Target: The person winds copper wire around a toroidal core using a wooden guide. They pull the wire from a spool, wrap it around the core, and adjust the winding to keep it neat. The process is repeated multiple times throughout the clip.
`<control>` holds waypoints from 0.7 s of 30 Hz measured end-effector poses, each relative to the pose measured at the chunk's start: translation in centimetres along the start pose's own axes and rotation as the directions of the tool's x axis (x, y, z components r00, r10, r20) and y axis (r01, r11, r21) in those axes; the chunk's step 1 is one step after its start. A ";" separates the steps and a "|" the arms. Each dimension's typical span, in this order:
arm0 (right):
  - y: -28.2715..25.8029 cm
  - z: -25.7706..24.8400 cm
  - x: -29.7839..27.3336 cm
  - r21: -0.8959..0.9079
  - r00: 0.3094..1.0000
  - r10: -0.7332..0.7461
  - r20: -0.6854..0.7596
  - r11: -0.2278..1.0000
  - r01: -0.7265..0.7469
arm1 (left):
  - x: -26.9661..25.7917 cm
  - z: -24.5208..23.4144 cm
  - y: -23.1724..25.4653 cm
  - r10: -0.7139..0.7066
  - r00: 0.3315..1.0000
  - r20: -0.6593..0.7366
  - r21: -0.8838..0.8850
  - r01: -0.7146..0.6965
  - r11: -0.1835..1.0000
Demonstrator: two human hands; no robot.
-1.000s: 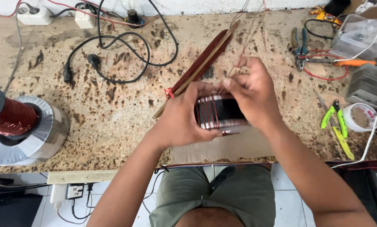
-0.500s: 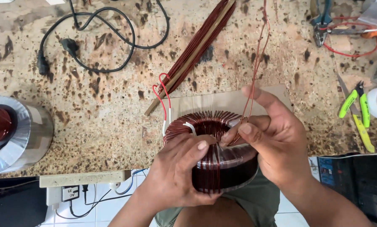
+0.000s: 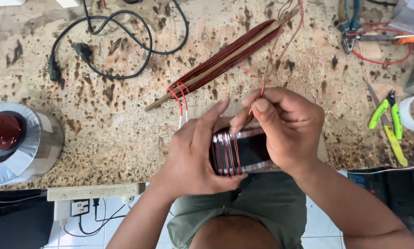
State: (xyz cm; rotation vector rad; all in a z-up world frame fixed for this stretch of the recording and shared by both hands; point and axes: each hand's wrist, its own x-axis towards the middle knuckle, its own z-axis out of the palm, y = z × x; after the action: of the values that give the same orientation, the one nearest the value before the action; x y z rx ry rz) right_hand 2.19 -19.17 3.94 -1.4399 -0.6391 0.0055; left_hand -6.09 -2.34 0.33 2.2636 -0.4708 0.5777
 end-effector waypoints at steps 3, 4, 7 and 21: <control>0.9 0.2 2.0 0.074 0.997 -0.063 0.055 0.995 0.059 | 1.3 -0.3 -1.2 -0.109 0.992 0.056 0.003 0.109 0.994; 1.3 0.2 2.6 0.087 0.992 -0.097 0.079 0.992 0.090 | 1.6 -0.3 -1.6 -0.124 0.990 0.073 0.000 0.125 0.992; 2.0 0.8 4.5 0.097 0.990 -0.101 0.102 0.991 0.091 | 2.7 -0.3 -3.3 -0.129 0.988 0.083 -0.029 0.132 0.991; 1.4 2.0 6.9 0.129 0.984 0.125 0.125 0.982 -0.141 | 2.6 1.0 -3.2 -0.187 0.982 0.027 0.223 0.176 0.959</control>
State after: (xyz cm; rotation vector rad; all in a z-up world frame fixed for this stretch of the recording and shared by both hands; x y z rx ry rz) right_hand 7.65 -14.49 5.46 -1.3528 -0.6242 0.2363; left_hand -2.06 -1.32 -0.73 2.5034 -0.2262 0.5030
